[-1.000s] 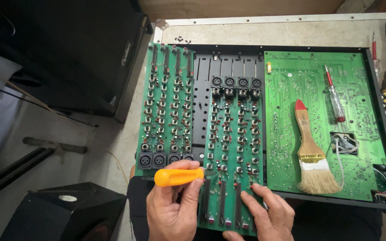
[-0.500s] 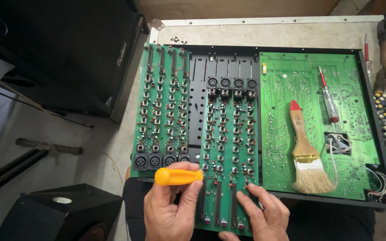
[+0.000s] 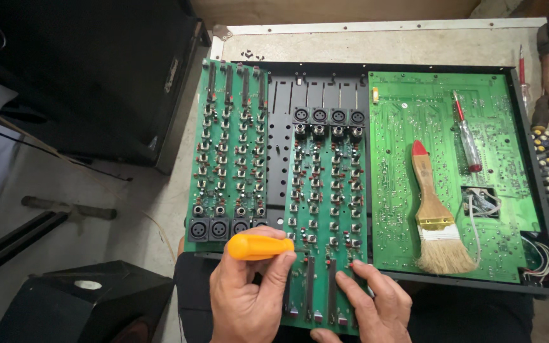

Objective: The person uses a yellow-handled screwdriver to remove screws from green circuit boards mounted in an open audio mixer chassis, working along the channel strip boards one screw at a time while steadying the boards with the other hand. A paintbrush and other screwdrivers rest on the chassis nearby.

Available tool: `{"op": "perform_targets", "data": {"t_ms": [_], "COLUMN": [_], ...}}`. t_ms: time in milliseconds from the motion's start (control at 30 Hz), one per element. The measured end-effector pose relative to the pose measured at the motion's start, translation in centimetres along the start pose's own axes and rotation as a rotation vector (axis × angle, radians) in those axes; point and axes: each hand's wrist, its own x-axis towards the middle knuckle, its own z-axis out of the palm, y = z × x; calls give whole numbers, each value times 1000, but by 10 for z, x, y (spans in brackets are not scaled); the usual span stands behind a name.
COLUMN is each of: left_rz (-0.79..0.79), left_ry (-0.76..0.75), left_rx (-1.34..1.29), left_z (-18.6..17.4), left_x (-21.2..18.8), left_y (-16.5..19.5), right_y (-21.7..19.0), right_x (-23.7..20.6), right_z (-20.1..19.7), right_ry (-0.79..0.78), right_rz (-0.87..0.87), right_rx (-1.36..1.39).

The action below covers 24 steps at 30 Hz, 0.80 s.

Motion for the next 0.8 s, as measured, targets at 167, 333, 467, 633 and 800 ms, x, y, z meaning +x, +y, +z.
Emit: {"op": "perform_targets", "data": {"t_ms": [167,333,467,633,800], "left_rz": [-25,-17,2,-6,34], "left_ry": [9,26,54,84,39], "left_rx": [-10,20,40,67,56], "left_z": [0,2,7,12,11], "left_x": [1,2,2,1,3], "left_y": [0,3,4,5,7], "right_y": [-1,-2,-2,-3,-3], "right_x": [0,2,3,2,2], "right_z": [-1,-1,-1,-1,-1], "right_ry": [-6,21,45,44,33], "right_rz": [9,-8,-21,2,2], "right_rx": [-3,1,18,29,27]}}
